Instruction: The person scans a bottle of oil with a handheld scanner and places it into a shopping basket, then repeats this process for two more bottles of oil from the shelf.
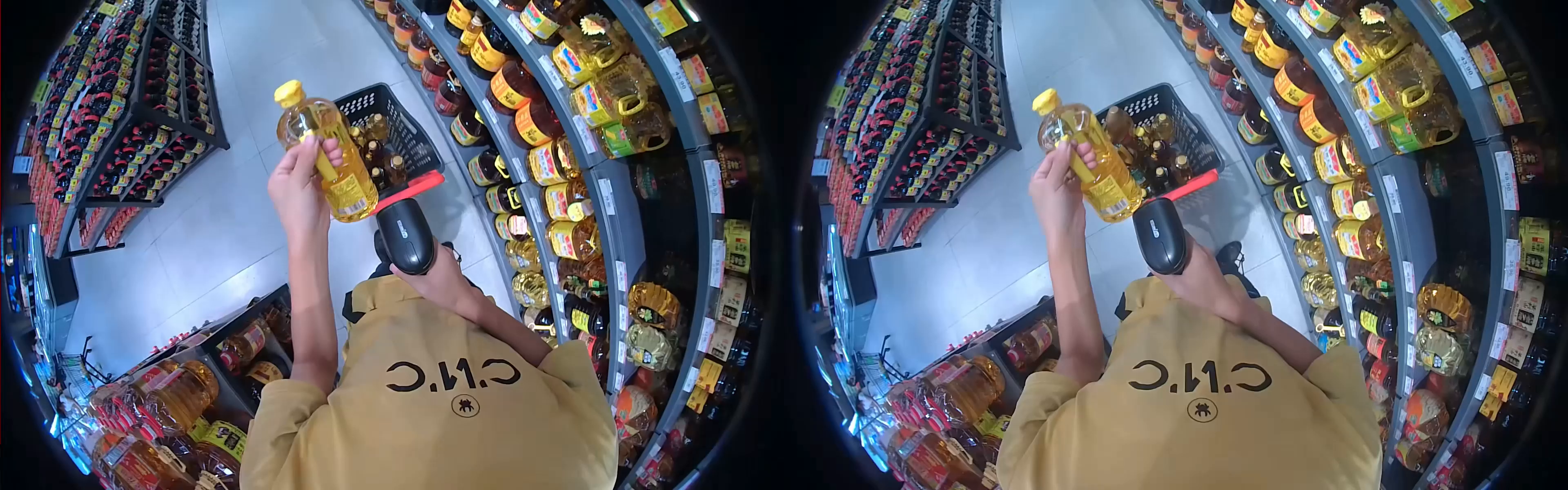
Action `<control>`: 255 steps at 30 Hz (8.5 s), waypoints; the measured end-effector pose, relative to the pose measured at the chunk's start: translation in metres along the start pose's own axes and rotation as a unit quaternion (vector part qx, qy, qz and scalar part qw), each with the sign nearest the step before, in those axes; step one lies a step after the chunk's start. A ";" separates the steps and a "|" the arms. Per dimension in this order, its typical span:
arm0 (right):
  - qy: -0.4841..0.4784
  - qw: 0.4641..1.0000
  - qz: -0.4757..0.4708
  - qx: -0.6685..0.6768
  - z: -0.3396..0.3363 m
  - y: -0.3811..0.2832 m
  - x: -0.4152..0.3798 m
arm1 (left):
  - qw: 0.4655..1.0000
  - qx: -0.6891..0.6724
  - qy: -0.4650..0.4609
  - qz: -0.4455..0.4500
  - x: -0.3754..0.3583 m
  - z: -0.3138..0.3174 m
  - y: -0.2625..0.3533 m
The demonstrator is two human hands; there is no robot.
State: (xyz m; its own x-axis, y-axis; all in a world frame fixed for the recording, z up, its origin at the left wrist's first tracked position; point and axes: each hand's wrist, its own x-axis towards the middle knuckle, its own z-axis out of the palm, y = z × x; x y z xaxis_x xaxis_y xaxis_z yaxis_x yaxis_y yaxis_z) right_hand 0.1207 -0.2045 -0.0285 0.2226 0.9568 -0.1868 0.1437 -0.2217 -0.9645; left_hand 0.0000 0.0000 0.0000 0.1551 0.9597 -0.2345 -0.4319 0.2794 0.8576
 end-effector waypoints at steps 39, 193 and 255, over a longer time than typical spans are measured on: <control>0.084 0.989 0.086 0.090 0.156 0.035 0.165 | 0.936 -0.078 0.011 -0.343 0.061 -0.168 -0.025; 0.369 0.698 0.459 0.408 0.126 0.366 0.422 | 0.918 -0.122 0.031 -0.376 0.335 -0.182 -0.419; 0.330 0.748 0.357 0.452 0.075 0.414 0.541 | 0.937 0.024 -0.033 -0.348 0.437 -0.120 -0.455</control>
State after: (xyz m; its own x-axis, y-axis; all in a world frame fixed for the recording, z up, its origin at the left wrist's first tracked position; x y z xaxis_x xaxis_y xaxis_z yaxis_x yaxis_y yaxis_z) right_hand 0.2280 0.2354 -0.5433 0.4012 0.2882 -0.8694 -0.8835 -0.1287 -0.4504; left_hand 0.1576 0.2956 -0.5480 0.4396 0.5418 -0.7164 -0.1663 0.8329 0.5279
